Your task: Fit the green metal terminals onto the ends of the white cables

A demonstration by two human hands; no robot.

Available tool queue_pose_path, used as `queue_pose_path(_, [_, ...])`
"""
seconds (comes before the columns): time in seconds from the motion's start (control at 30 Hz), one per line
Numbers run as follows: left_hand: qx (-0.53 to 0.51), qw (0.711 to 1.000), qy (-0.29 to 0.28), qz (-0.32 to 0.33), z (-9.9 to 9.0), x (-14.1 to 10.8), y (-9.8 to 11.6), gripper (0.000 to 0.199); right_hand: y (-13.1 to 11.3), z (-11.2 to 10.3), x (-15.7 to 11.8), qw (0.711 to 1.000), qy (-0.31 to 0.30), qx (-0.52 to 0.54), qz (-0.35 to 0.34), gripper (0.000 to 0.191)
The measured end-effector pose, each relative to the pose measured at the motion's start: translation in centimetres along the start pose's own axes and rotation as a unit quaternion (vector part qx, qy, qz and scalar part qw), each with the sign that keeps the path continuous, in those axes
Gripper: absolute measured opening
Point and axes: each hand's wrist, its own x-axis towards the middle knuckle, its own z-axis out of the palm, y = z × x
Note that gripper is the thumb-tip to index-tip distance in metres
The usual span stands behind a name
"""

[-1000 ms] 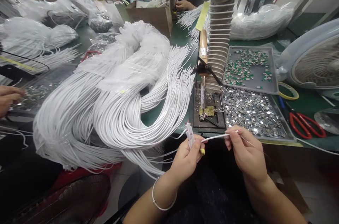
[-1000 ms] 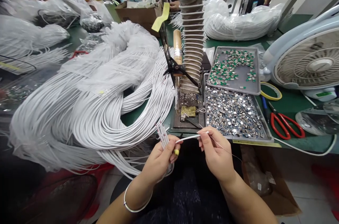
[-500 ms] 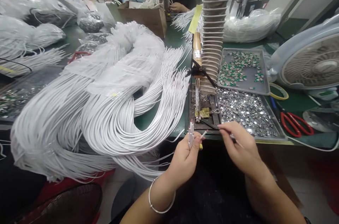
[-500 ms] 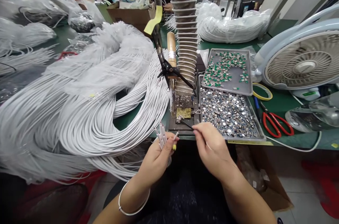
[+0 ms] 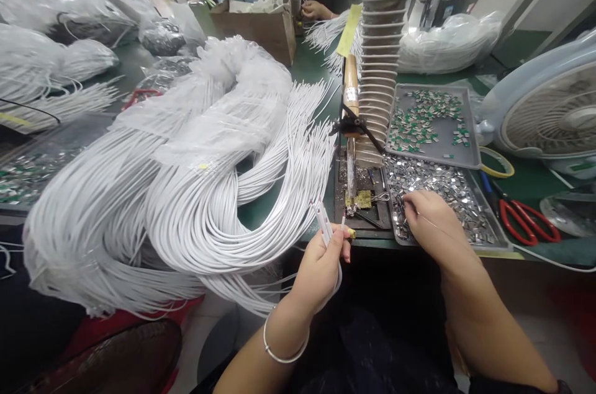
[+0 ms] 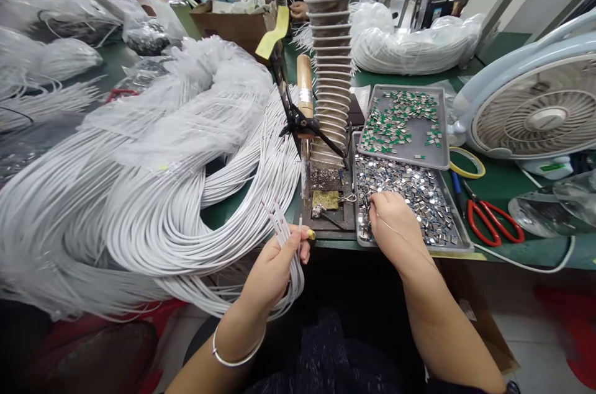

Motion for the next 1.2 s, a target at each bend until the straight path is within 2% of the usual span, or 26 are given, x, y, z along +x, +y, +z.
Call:
queue_pose_path(0.2, [-0.069, 0.996, 0.014, -0.055, 0.4, 0.3, 0.7, 0.032, -1.4, -0.8, -0.5, 0.993, 0.087, 0.073, 0.015, 0.015])
queue_pose_path(0.3, [-0.089, 0.993, 0.017, -0.077, 0.6, 0.4, 1.1, 0.034, -2.8, -1.3, -1.1, 0.988, 0.104, 0.116, 0.014, 0.013])
queue_pose_path(0.47, [-0.059, 0.994, 0.041, -0.081, 0.8, 0.6, 1.3, 0.03, -5.1, -1.8, -2.2, 0.967, 0.073, 0.241, 0.042, 0.01])
queue_pose_path(0.67, [0.009, 0.998, 0.054, -0.026, 0.9, 1.0, 1.5, 0.021, -6.9, -1.4, -2.6, 0.915, 0.007, 0.4, 0.054, 0.009])
queue_pose_path(0.87, [0.028, 0.998, 0.05, -0.001, 0.8, 1.2, 1.1, 0.016, -8.2, -1.4, -2.2, 0.879, 0.004, 0.473, 0.064, 0.007])
queue_pose_path(1.03, [0.029, 0.999, 0.039, 0.018, 0.7, 1.2, 1.2, 0.011, -8.4, -1.2, -2.1, 0.876, 0.009, 0.479, 0.059, 0.012])
queue_pose_path(1.2, [0.02, 0.999, 0.031, 0.02, 1.0, 1.2, 1.8, 0.01, -8.3, -1.0, -2.1, 0.896, 0.035, 0.443, 0.012, 0.014])
